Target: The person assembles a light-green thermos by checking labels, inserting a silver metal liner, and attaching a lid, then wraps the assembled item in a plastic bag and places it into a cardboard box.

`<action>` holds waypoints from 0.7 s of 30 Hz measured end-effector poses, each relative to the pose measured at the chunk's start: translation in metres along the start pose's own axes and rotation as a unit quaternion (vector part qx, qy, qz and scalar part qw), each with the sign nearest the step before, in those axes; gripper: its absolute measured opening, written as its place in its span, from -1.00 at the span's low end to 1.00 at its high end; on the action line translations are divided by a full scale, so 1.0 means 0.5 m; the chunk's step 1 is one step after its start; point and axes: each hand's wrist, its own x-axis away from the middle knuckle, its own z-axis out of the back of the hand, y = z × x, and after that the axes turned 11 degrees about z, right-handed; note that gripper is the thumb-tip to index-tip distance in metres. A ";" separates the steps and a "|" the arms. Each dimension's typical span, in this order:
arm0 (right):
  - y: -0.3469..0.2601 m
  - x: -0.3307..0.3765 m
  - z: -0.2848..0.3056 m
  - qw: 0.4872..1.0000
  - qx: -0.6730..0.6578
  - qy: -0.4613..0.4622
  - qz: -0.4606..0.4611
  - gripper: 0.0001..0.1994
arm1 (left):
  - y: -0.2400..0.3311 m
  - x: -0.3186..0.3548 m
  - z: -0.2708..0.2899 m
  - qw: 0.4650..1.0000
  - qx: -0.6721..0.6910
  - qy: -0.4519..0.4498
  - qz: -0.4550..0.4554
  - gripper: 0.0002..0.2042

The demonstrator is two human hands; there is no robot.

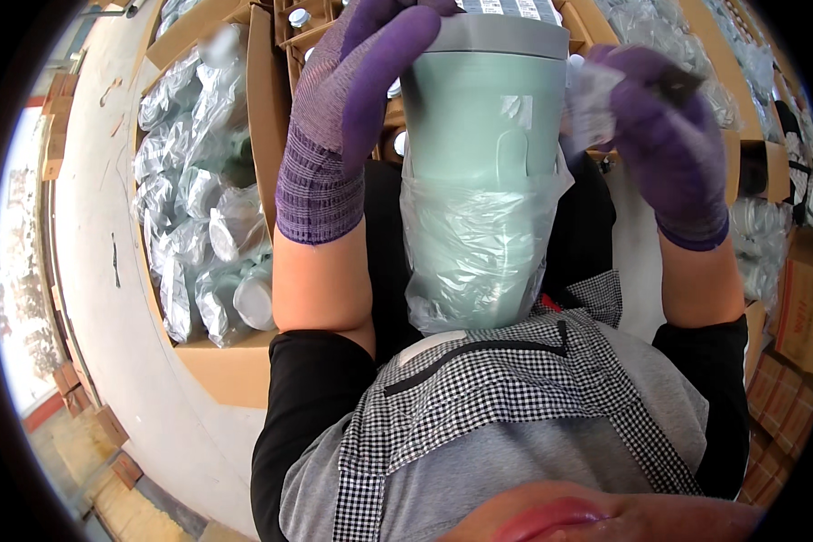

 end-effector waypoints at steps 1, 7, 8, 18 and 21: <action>0.003 0.003 -0.006 0.997 0.075 -0.012 -0.027 -0.67 | 0.002 0.000 -0.009 1.000 0.002 0.006 0.000 -0.68; 0.021 0.007 -0.027 0.967 0.232 0.011 -0.102 -0.75 | -0.005 -0.002 0.003 0.999 -0.044 -0.009 -0.006 -0.59; 0.021 0.005 -0.027 0.968 0.229 0.010 -0.101 -0.77 | -0.004 -0.002 0.000 0.998 -0.056 0.008 0.003 -0.55; 0.053 0.008 -0.014 0.957 0.279 0.024 -0.079 -0.74 | 0.030 0.012 -0.041 0.994 -0.069 0.026 0.078 -0.19; 0.072 0.008 -0.003 0.953 0.300 0.011 -0.043 -0.76 | 0.018 0.009 -0.049 0.992 -0.121 0.041 0.021 -0.20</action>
